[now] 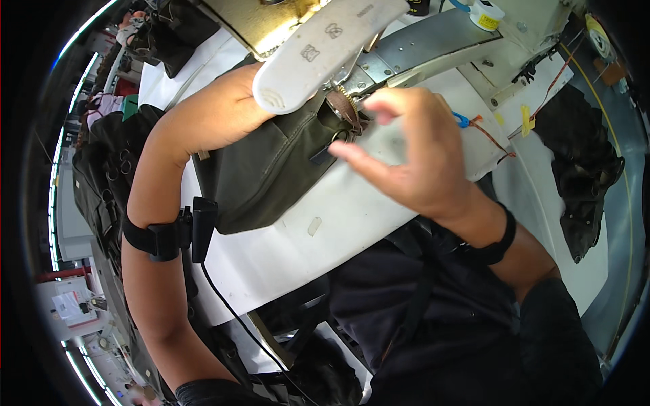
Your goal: Sewing a zipper and seams onto a fabric bag using an industrial sewing machine.
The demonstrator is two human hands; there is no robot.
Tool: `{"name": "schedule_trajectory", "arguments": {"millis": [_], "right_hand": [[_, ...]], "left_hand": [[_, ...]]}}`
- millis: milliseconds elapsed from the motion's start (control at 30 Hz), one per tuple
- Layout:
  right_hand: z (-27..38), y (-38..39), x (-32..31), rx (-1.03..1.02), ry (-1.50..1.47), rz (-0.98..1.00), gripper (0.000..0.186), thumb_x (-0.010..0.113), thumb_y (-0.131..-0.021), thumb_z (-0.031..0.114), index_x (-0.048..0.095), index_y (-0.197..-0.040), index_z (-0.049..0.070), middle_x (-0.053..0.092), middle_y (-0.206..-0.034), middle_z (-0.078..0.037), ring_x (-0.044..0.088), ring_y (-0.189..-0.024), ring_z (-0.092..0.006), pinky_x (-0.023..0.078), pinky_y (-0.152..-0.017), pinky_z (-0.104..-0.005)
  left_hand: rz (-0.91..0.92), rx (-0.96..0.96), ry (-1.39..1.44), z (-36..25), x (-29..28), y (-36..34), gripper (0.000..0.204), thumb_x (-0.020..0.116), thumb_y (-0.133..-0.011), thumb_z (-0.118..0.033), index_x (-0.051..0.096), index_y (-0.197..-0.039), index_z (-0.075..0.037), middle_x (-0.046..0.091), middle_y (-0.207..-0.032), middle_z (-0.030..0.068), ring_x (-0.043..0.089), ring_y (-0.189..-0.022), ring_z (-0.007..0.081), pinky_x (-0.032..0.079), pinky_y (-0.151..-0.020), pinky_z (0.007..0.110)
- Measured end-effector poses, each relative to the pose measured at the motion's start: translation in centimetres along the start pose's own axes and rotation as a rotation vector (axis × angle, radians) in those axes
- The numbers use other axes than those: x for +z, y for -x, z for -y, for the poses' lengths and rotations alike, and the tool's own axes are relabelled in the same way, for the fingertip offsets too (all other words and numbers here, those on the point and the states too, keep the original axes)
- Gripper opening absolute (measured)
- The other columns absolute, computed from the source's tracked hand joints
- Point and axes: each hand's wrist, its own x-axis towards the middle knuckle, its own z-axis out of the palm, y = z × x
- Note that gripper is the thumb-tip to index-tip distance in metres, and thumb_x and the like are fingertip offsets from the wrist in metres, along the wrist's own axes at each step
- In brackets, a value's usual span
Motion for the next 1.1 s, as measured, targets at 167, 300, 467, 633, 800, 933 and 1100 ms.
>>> {"name": "schedule_trajectory", "arguments": {"millis": [167, 300, 467, 633, 800, 933, 1100], "right_hand": [[-0.3, 2.1, 1.5, 0.034, 0.144, 0.056, 0.039, 0.077, -0.081, 0.015, 0.061, -0.115, 0.005, 0.06, -0.098, -0.007, 0.06, -0.085, -0.0247, 0.043, -0.08, -0.0368], [-0.7, 0.4, -0.7, -0.081, 0.176, 0.105, 0.039, 0.074, -0.078, 0.008, 0.061, -0.115, 0.006, 0.059, -0.095, -0.005, 0.06, -0.086, -0.0223, 0.043, -0.079, -0.0377], [-2.4, -3.1, -3.4, -0.251, 0.206, 0.266, 0.02, 0.072, -0.079, 0.013, 0.07, -0.099, 0.013, 0.058, -0.093, -0.004, 0.06, -0.089, -0.0213, 0.043, -0.086, -0.0376], [-4.5, -4.9, -3.9, -0.429, 0.19, 0.308, 0.023, 0.069, -0.076, 0.012, 0.07, -0.099, 0.015, 0.058, -0.097, -0.003, 0.059, -0.094, -0.0205, 0.044, -0.088, -0.0373], [-5.9, -5.4, -3.2, -0.55, 0.178, 0.262, 0.017, 0.066, -0.077, 0.015, 0.069, -0.093, 0.013, 0.06, -0.101, -0.005, 0.059, -0.095, -0.0218, 0.045, -0.087, -0.0366], [-6.3, -4.5, -3.2, -0.52, 0.182, 0.26, 0.01, 0.064, -0.078, 0.014, 0.066, -0.088, 0.013, 0.059, -0.102, -0.006, 0.059, -0.094, -0.0223, 0.045, -0.086, -0.0366], [-6.4, -3.2, -2.4, -0.2, 0.001, 0.187, 0.018, 0.066, -0.083, 0.01, 0.071, -0.1, 0.013, 0.061, -0.116, -0.012, 0.06, -0.105, -0.0301, 0.045, -0.094, -0.0409]], "left_hand": [[-0.079, 0.054, -0.043, -1.0, 1.2, 0.6, 0.036, 0.061, -0.105, -0.03, 0.067, -0.117, 0.003, 0.067, -0.106, 0.01, 0.061, -0.101, 0.0197, 0.048, -0.092, 0.033], [-0.141, 0.063, -0.114, -1.9, 2.2, 2.1, 0.035, 0.059, -0.106, -0.028, 0.064, -0.122, 0.003, 0.065, -0.115, 0.0168, 0.061, -0.111, 0.0309, 0.046, -0.1, 0.037], [-0.202, 0.123, -0.438, -2.8, 4.8, 3.6, 0.031, 0.056, -0.102, -0.012, 0.061, -0.127, 0.006, 0.065, -0.121, 0.0217, 0.063, -0.115, 0.0378, 0.05, -0.101, 0.041], [-0.414, 0.175, -0.229, -2.9, 7.5, 4.3, 0.029, 0.053, -0.098, -0.008, 0.063, -0.121, 0.008, 0.067, -0.116, 0.0269, 0.065, -0.105, 0.0427, 0.053, -0.094, 0.046], [-0.451, 0.215, -0.353, -2.9, 8.2, 3.7, 0.03, 0.05, -0.098, -0.002, 0.061, -0.122, 0.011, 0.066, -0.119, 0.029, 0.065, -0.109, 0.0426, 0.05, -0.102, 0.044], [-0.51, 0.13, -0.12, -3.5, 8.3, 3.2, 0.025, 0.055, -0.103, -0.015, 0.061, -0.118, 0.004, 0.062, -0.122, 0.0173, 0.056, -0.115, 0.0314, 0.043, -0.106, 0.039], [-0.597, 0.075, -0.305, -4.7, 8.5, 3.1, 0.024, 0.058, -0.101, -0.017, 0.061, -0.116, 0.001, 0.059, -0.117, 0.0142, 0.054, -0.113, 0.0268, 0.044, -0.103, 0.038]]}}
